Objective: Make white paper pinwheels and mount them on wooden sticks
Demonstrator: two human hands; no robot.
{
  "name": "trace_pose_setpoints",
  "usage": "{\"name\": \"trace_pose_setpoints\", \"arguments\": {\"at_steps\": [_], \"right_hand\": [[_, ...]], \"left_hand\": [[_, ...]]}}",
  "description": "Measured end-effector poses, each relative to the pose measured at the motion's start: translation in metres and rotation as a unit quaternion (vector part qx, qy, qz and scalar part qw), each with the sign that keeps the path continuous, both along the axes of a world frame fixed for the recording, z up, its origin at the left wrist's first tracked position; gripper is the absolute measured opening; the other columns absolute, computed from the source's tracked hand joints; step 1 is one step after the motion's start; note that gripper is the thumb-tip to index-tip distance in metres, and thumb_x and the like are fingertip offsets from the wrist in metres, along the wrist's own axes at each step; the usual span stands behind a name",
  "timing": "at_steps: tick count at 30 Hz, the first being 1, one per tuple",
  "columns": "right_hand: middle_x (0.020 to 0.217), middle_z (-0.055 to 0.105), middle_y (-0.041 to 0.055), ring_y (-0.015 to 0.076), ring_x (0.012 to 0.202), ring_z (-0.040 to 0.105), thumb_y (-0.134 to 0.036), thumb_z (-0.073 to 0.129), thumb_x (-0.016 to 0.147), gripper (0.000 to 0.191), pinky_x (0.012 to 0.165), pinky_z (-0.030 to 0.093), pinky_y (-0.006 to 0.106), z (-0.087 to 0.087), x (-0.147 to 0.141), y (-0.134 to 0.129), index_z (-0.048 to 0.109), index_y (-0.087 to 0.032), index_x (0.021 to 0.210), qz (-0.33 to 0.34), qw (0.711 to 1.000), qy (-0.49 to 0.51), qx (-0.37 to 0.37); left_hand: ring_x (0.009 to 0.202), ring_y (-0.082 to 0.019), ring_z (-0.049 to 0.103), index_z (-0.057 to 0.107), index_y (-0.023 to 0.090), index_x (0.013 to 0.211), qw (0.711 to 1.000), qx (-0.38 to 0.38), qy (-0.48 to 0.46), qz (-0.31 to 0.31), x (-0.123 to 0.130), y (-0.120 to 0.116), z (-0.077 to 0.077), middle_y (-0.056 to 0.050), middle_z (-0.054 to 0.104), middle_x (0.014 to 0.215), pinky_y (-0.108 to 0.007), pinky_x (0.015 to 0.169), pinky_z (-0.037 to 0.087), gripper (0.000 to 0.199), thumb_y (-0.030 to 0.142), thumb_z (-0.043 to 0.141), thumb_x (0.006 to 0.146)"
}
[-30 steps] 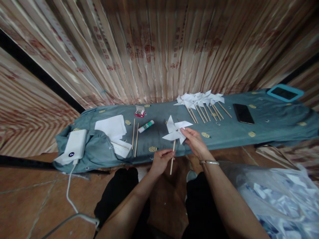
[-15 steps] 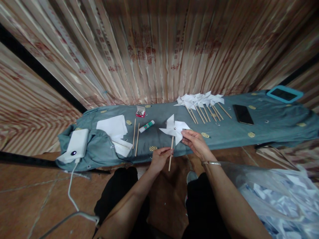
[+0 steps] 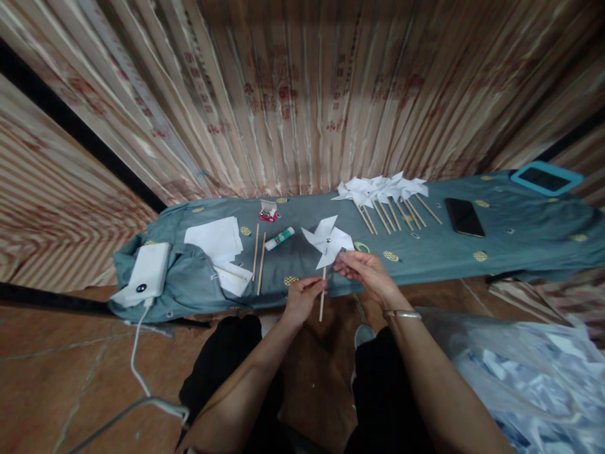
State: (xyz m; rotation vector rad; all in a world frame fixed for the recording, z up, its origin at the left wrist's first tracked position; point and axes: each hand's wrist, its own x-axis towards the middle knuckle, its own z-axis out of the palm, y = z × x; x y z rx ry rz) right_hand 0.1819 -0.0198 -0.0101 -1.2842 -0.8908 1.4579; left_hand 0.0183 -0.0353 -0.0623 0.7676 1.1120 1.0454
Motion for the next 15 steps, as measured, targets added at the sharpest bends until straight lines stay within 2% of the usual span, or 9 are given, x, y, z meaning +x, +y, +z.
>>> {"name": "trace_pose_setpoints", "arguments": {"at_steps": [2, 4, 6, 8, 10, 15], "right_hand": [[0.058, 0.065, 0.0001, 0.0063, 0.047, 0.048, -0.055, 0.082, 0.056, 0.040, 0.044, 0.032, 0.021, 0.002, 0.013, 0.002, 0.069, -0.018, 0.063, -0.014, 1.000, -0.010, 0.017], [0.055, 0.063, -0.0016, 0.0057, 0.045, 0.044, -0.053, 0.083, 0.056, 0.038, 0.043, 0.030, 0.022, 0.002, 0.026, 0.006, 0.066, -0.019, 0.059, -0.069, 0.996, -0.002, 0.052], [0.059, 0.065, -0.0019, 0.0067, 0.048, 0.046, -0.050, 0.085, 0.052, 0.036, 0.046, 0.033, 0.022, 0.000, 0.034, 0.011, 0.067, -0.020, 0.061, -0.138, 0.987, -0.001, 0.083], [0.065, 0.068, -0.0015, 0.0082, 0.054, 0.051, -0.048, 0.087, 0.047, 0.037, 0.052, 0.038, 0.022, -0.004, 0.036, 0.015, 0.070, -0.021, 0.066, -0.177, 0.980, -0.012, 0.093], [0.066, 0.069, -0.0016, 0.0090, 0.058, 0.053, -0.049, 0.088, 0.044, 0.040, 0.056, 0.040, 0.023, -0.007, 0.033, 0.018, 0.072, -0.021, 0.070, -0.173, 0.980, -0.023, 0.090], [0.061, 0.067, -0.0025, 0.0096, 0.054, 0.051, -0.049, 0.087, 0.044, 0.040, 0.054, 0.039, 0.024, -0.012, 0.023, 0.019, 0.072, -0.020, 0.068, -0.146, 0.986, -0.010, 0.078]], "left_hand": [[0.061, -0.015, 0.065, 0.076, 0.015, 0.071, 1.000, -0.003, -0.003, 0.002, 0.000, 0.000, 0.000, -0.003, 0.073, 0.067, -0.030, 0.069, 0.053, 0.031, 0.036, 0.085, 0.051], [0.060, -0.015, 0.064, 0.076, 0.015, 0.070, 1.000, -0.008, -0.008, -0.001, 0.000, -0.002, 0.001, -0.003, 0.072, 0.066, -0.029, 0.069, 0.053, 0.030, 0.035, 0.086, 0.050], [0.059, -0.014, 0.063, 0.076, 0.015, 0.070, 1.000, -0.015, -0.009, -0.012, 0.001, -0.004, 0.004, -0.003, 0.072, 0.065, -0.028, 0.067, 0.053, 0.030, 0.035, 0.086, 0.050], [0.059, -0.013, 0.062, 0.076, 0.015, 0.070, 0.999, -0.019, -0.007, -0.026, 0.003, -0.006, 0.007, -0.002, 0.072, 0.064, -0.027, 0.067, 0.052, 0.030, 0.036, 0.086, 0.050], [0.058, -0.013, 0.062, 0.076, 0.015, 0.070, 0.999, -0.018, -0.005, -0.035, 0.004, -0.007, 0.009, -0.003, 0.071, 0.064, -0.027, 0.067, 0.052, 0.031, 0.036, 0.086, 0.051], [0.058, -0.013, 0.062, 0.076, 0.014, 0.071, 0.999, -0.024, -0.006, -0.031, 0.004, -0.006, 0.008, -0.003, 0.071, 0.064, -0.027, 0.066, 0.052, 0.032, 0.036, 0.087, 0.050]]}}
